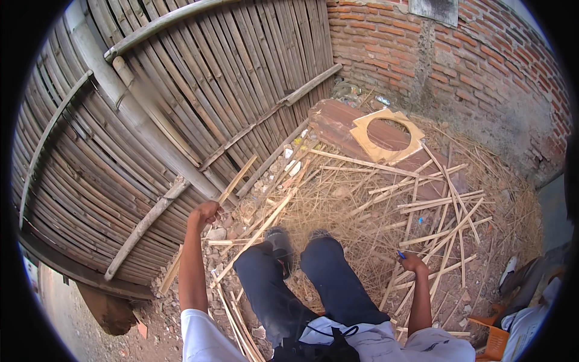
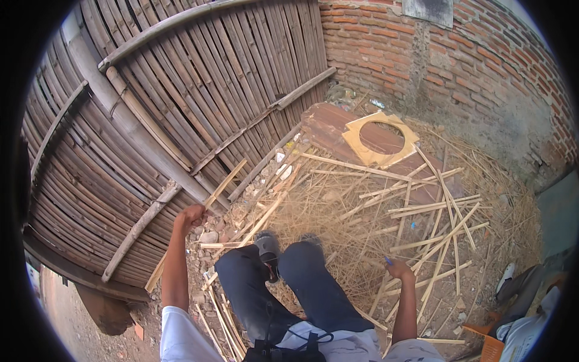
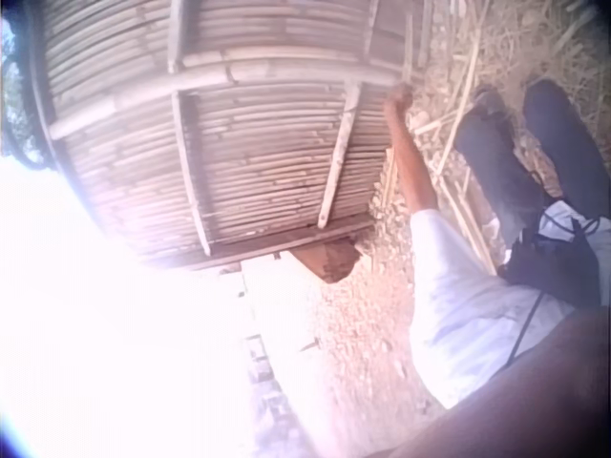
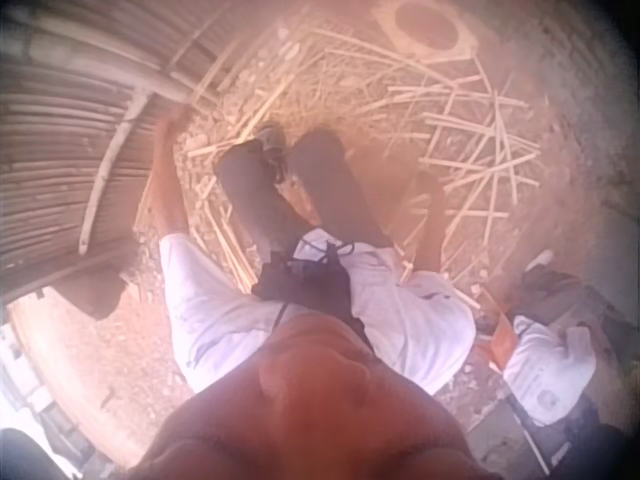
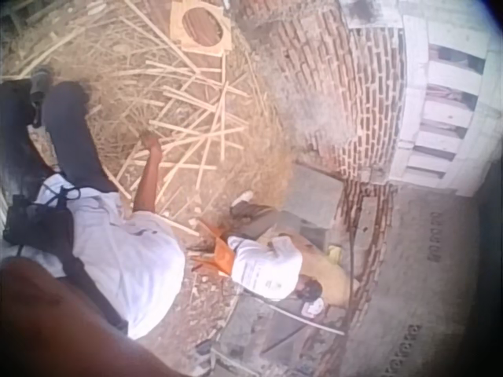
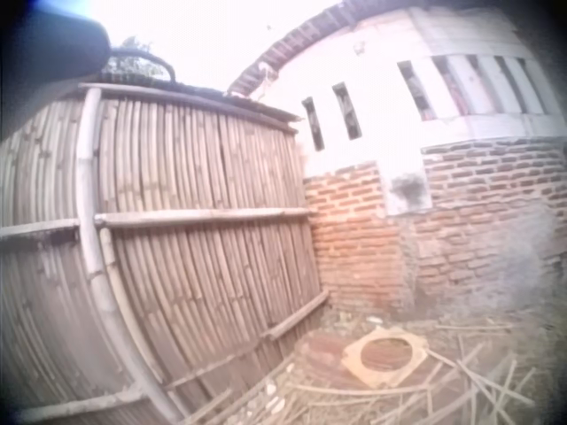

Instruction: The person sits on the ground and uses a blue utility knife to shave thin strips of bamboo. They hold the bamboo strip in their left hand and scrape along its length with the knife in their right hand, producing fine shavings that fall to the ground.

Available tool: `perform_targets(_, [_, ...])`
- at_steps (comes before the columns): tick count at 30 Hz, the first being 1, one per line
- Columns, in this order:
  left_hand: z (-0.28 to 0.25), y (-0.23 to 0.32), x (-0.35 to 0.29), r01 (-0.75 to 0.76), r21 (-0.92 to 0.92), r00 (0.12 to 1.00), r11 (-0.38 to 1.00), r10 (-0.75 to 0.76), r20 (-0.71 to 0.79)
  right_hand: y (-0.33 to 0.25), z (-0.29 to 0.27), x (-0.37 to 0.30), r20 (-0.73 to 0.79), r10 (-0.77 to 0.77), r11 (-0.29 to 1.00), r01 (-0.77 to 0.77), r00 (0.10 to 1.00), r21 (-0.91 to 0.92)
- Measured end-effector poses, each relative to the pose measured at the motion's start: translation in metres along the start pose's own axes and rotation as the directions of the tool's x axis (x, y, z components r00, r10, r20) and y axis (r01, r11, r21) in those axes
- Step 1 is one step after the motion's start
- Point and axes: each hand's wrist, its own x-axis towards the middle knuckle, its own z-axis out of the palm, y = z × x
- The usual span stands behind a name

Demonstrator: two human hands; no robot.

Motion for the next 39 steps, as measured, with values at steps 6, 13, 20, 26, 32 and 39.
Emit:
perform_targets(6, [0.033, 0.042, -0.075, -0.289, -0.194, 0.935, 0.937, 0.32, 0.153, -0.059, -0.04, -0.011, -0.209, -0.145, 0.976, 0.174, 0.967, 0.131])
perform_targets(13, [0.065, 0.054, -0.167, -0.472, -0.384, 0.772, 0.794, 0.582, 0.254, -0.151, -0.106, -0.062, -0.371, -0.17, 0.656, 0.385, 0.913, 0.649])
perform_targets(20, [0.105, 0.035, -0.244, -0.522, -0.372, 0.755, 0.768, 0.619, 0.218, -0.246, -0.167, -0.122, -0.603, -0.35, 0.365, 0.698, 0.716, 0.616])
perform_targets(26, [0.143, 0.03, -0.287, -0.476, -0.391, 0.782, 0.788, 0.582, 0.222, -0.315, -0.197, -0.16, -0.54, -0.491, 0.219, 0.696, 0.684, 0.684])
perform_targets(32, [0.175, 0.022, -0.306, -0.489, -0.397, 0.786, 0.777, 0.59, 0.185, -0.347, -0.183, -0.141, -0.508, -0.526, 0.156, 0.664, 0.682, 0.731])
perform_targets(39, [0.203, 0.003, -0.316, -0.536, -0.369, 0.788, 0.759, 0.607, 0.103, -0.351, -0.169, -0.12, -0.526, -0.618, 0.152, 0.744, 0.585, 0.65])
